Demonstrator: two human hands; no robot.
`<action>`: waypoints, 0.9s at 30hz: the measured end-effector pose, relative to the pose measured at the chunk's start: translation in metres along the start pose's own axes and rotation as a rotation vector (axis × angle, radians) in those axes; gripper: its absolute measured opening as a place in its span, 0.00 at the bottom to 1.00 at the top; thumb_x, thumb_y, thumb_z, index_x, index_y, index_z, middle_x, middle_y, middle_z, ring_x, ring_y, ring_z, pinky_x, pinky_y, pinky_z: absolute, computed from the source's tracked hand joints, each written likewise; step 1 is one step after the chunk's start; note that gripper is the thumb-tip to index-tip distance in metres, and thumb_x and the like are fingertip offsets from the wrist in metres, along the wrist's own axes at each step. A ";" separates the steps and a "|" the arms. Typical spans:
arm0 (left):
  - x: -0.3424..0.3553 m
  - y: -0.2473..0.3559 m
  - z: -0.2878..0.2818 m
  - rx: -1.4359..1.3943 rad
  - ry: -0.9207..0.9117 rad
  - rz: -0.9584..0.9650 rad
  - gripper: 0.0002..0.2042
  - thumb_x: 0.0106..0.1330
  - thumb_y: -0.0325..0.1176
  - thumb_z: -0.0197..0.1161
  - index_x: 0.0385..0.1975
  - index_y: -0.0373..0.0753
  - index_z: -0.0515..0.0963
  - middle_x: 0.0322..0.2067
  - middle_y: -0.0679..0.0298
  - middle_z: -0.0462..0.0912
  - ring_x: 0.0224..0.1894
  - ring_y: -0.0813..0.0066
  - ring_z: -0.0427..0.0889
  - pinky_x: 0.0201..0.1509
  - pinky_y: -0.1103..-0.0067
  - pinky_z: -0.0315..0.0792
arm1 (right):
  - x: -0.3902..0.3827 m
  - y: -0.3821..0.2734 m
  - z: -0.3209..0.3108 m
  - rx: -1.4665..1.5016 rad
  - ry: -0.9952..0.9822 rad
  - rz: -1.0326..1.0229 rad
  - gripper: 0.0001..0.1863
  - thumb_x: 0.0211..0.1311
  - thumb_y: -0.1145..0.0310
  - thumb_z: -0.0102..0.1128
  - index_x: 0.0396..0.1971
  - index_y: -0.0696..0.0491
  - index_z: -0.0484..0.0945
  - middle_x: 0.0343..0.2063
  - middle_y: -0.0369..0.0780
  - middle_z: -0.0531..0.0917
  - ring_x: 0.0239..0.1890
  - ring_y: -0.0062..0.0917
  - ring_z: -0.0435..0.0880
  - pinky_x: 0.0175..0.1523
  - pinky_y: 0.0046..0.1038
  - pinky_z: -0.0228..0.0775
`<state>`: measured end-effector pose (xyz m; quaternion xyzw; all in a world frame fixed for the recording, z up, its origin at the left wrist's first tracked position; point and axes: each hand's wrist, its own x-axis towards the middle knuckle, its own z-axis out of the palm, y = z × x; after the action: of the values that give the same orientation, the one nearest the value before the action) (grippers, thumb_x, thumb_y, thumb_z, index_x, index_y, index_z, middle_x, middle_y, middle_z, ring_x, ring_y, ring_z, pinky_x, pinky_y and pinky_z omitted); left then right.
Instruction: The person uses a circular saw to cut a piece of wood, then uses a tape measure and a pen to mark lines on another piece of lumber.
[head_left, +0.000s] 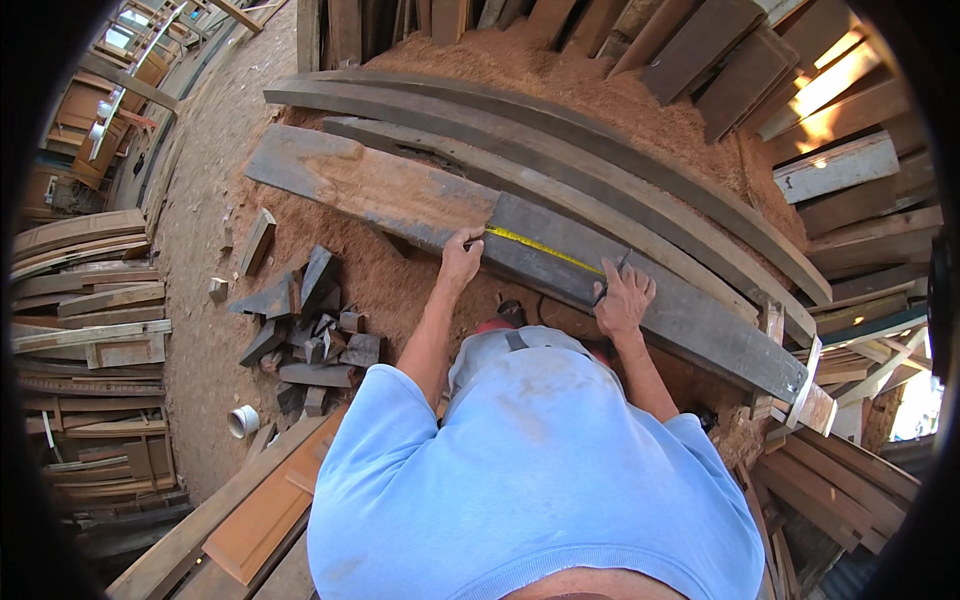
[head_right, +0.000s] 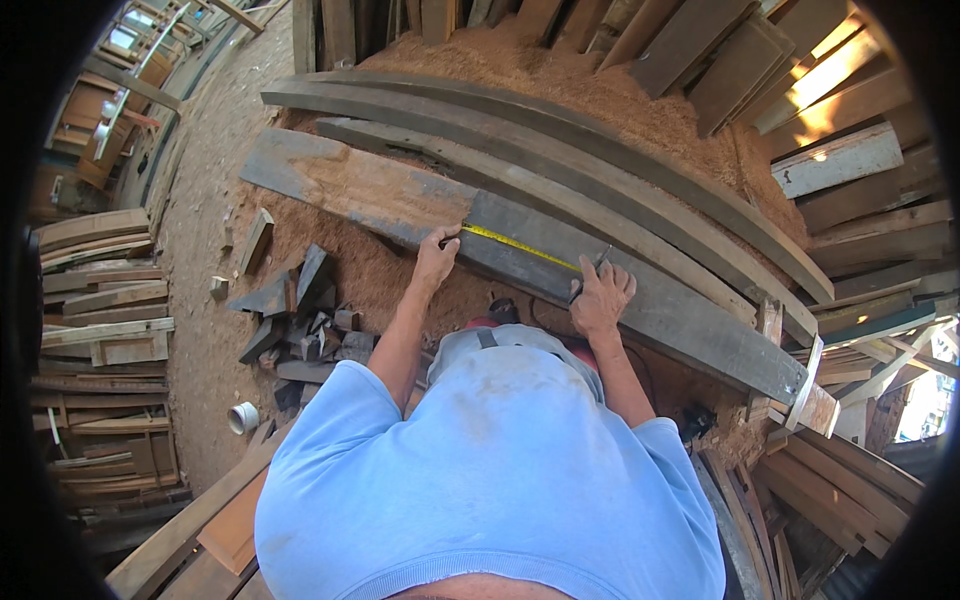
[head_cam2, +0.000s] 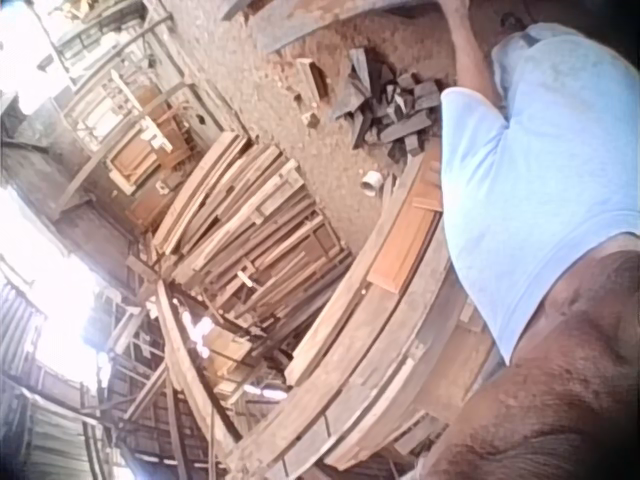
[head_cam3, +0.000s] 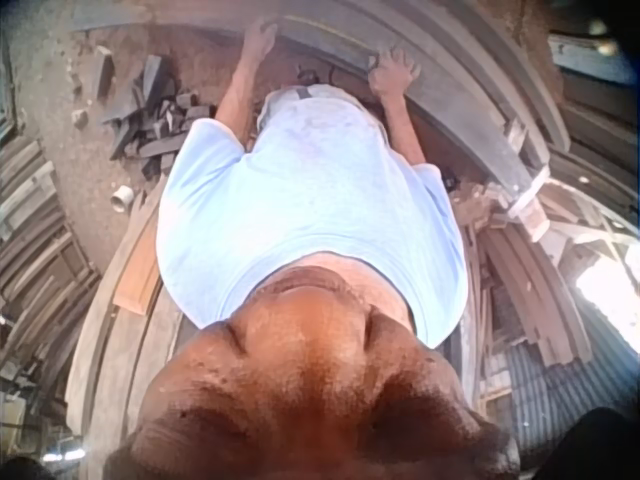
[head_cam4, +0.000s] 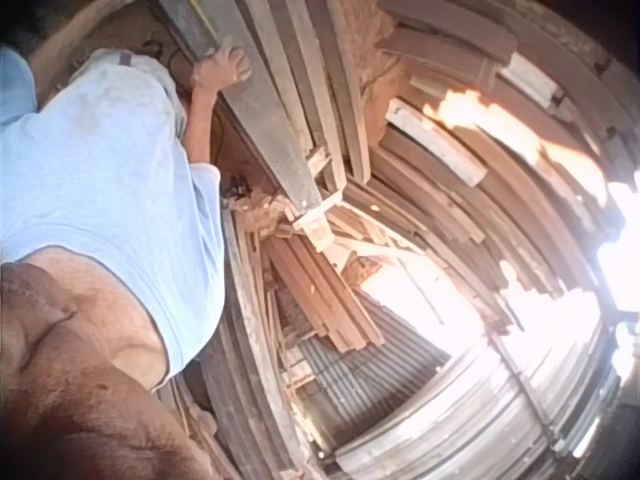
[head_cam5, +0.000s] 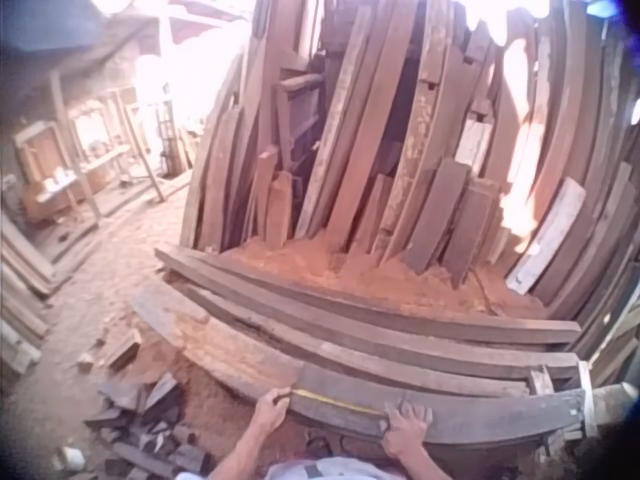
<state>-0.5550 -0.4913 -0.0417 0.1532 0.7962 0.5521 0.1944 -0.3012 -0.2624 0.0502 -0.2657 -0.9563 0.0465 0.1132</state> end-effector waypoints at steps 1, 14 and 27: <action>0.001 0.000 -0.001 -0.009 -0.012 -0.039 0.16 0.68 0.25 0.63 0.54 0.33 0.84 0.51 0.52 0.89 0.55 0.64 0.86 0.63 0.72 0.75 | 0.005 -0.006 -0.002 0.018 0.035 -0.023 0.26 0.63 0.58 0.68 0.62 0.42 0.81 0.52 0.45 0.81 0.58 0.47 0.75 0.64 0.52 0.65; -0.001 0.004 -0.005 -0.051 -0.035 -0.082 0.16 0.69 0.24 0.63 0.56 0.36 0.84 0.47 0.58 0.89 0.49 0.70 0.87 0.57 0.73 0.79 | 0.060 -0.104 0.048 0.857 -0.291 -0.119 0.17 0.70 0.61 0.61 0.52 0.56 0.79 0.40 0.52 0.85 0.47 0.49 0.84 0.56 0.45 0.75; -0.002 0.012 -0.004 -0.063 -0.055 -0.133 0.16 0.70 0.23 0.62 0.58 0.36 0.82 0.49 0.58 0.89 0.49 0.71 0.87 0.57 0.74 0.79 | 0.065 -0.119 0.077 1.169 -0.122 0.061 0.14 0.68 0.65 0.61 0.45 0.58 0.82 0.33 0.51 0.89 0.36 0.39 0.91 0.45 0.35 0.80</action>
<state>-0.5549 -0.4918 -0.0289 0.1089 0.7811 0.5586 0.2570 -0.4336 -0.3328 0.0060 -0.1832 -0.7686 0.5846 0.1842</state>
